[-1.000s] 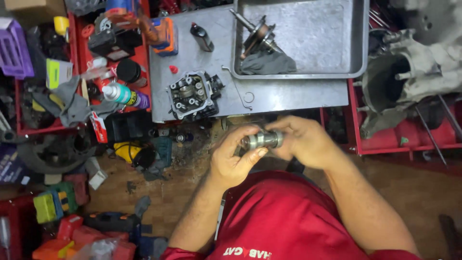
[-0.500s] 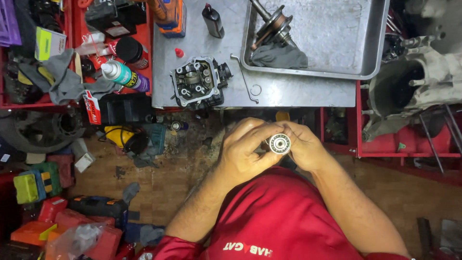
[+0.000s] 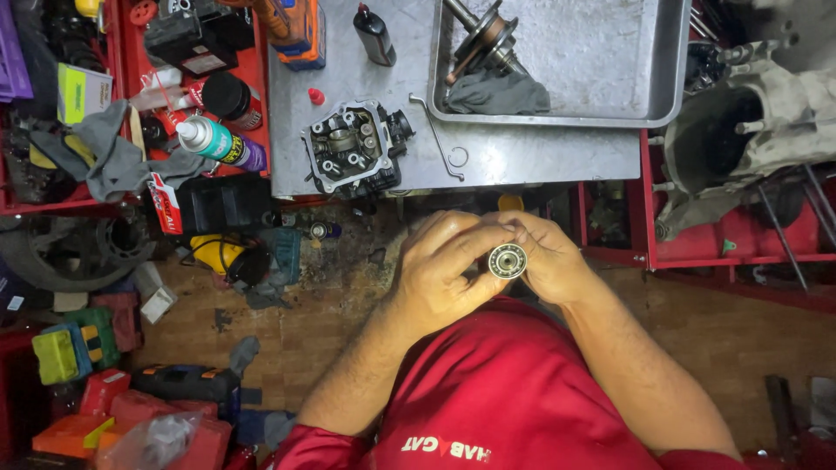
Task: Clean and inspect a motorcycle camshaft using a spray cleaner and a screwdriver
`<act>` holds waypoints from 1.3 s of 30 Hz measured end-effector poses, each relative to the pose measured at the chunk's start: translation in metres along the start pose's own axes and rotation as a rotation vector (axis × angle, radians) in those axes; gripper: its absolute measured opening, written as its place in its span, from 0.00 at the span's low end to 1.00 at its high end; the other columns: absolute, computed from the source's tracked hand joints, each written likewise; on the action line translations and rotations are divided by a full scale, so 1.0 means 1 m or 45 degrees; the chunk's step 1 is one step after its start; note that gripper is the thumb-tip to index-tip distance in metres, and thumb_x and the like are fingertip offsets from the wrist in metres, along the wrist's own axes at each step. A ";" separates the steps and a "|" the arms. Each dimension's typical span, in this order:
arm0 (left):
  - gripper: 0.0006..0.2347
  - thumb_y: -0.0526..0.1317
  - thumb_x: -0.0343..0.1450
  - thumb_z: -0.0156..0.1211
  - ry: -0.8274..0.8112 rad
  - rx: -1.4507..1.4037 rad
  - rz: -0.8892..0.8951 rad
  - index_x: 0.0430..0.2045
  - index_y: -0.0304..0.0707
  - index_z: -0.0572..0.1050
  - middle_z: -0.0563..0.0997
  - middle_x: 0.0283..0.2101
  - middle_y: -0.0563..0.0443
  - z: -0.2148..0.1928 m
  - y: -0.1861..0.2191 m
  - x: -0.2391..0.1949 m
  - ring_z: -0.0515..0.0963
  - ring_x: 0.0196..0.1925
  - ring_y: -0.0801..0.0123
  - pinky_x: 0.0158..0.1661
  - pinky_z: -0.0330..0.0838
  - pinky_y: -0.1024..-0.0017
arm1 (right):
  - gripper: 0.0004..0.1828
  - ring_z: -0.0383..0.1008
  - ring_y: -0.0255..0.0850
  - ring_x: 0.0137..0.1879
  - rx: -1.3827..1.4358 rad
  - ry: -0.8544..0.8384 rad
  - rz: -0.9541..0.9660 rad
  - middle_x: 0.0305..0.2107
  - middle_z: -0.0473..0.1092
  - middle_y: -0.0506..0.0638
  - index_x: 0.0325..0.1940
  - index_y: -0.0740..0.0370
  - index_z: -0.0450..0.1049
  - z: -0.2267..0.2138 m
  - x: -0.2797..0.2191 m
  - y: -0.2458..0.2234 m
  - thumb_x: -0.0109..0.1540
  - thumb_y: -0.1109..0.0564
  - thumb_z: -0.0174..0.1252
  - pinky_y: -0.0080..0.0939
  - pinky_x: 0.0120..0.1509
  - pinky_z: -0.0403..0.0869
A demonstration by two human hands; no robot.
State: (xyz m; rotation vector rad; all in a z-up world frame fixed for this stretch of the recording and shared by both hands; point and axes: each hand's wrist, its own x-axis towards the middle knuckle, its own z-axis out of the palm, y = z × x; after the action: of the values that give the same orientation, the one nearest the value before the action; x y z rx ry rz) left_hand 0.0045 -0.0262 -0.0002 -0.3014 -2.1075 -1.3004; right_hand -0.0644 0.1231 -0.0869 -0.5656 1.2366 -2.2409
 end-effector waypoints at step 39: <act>0.11 0.40 0.71 0.67 -0.195 -0.180 0.080 0.44 0.35 0.83 0.83 0.44 0.42 0.019 -0.014 -0.017 0.85 0.42 0.52 0.46 0.80 0.58 | 0.24 0.58 0.33 0.21 -0.232 0.089 0.093 0.11 0.61 0.45 0.17 0.60 0.68 -0.043 -0.015 0.044 0.69 0.54 0.55 0.36 0.24 0.60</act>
State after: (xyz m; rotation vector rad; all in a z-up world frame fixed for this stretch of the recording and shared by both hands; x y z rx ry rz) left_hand 0.0031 -0.0146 -0.0268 -0.5391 -2.1163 -1.4317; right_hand -0.0673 0.1406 -0.1483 -0.5044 1.4831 -2.1172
